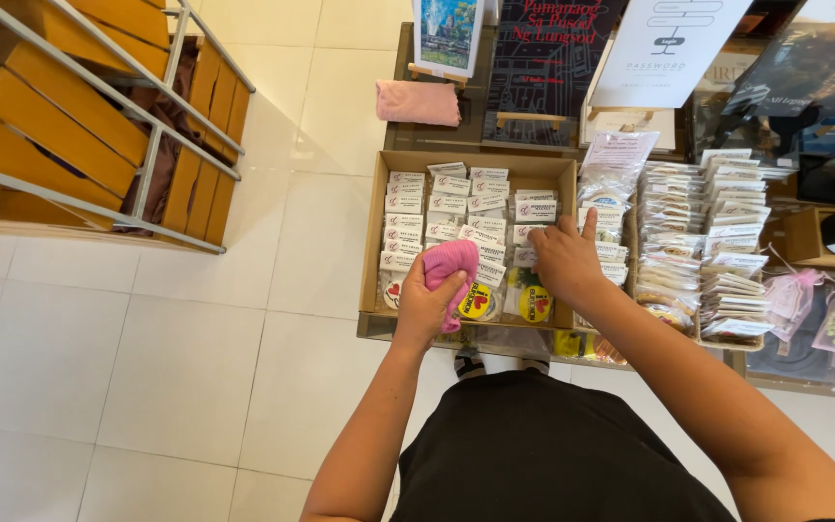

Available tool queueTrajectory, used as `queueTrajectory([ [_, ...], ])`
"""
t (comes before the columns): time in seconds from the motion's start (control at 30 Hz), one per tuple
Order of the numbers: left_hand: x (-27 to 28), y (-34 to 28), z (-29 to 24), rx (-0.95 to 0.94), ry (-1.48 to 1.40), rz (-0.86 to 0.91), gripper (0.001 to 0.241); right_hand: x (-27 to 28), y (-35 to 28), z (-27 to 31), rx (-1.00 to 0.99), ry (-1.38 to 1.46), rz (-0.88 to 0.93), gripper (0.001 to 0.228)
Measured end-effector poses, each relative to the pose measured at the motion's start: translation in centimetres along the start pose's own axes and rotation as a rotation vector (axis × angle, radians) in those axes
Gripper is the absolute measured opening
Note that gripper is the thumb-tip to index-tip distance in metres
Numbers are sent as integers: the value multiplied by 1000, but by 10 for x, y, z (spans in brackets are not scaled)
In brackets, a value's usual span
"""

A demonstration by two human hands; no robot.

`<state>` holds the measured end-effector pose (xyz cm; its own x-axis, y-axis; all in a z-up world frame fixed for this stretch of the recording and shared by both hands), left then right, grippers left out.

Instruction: The recorder is organizing and inspecting various souvenir items such as stickers, pouches, and necklaces on a retail display.

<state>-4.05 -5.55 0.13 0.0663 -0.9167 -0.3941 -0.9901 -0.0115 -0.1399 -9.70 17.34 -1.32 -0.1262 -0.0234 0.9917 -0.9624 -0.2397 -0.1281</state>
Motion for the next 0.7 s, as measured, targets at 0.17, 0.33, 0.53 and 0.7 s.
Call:
queueTrajectory([
  [0.17,-1,-1,0,57,-16,-27,40,9,-4,1,-23,15,208,25],
  [0.33,-3,1,4,1,62,1,38,7,-5,-12,-21,180,164,16],
  [0.53,-13,2,-1,4,105,-48,37,47,-8,-29,31,469,4,19],
  [0.7,-28,4,-4,-22,30,-34,39,71,-7,-61,-141,712,41,28],
])
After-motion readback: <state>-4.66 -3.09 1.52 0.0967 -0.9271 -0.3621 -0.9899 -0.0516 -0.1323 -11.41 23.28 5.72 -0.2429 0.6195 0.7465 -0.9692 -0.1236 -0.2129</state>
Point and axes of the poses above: each hand's wrist, its own y-axis towards the middle knuckle, its own x-axis out of the back of the hand, z = x × y, the point moved 5 cm from there along y, towards the middle knuckle, and after that the axes turned 4 degrees about -x, right-handed, at the moved point
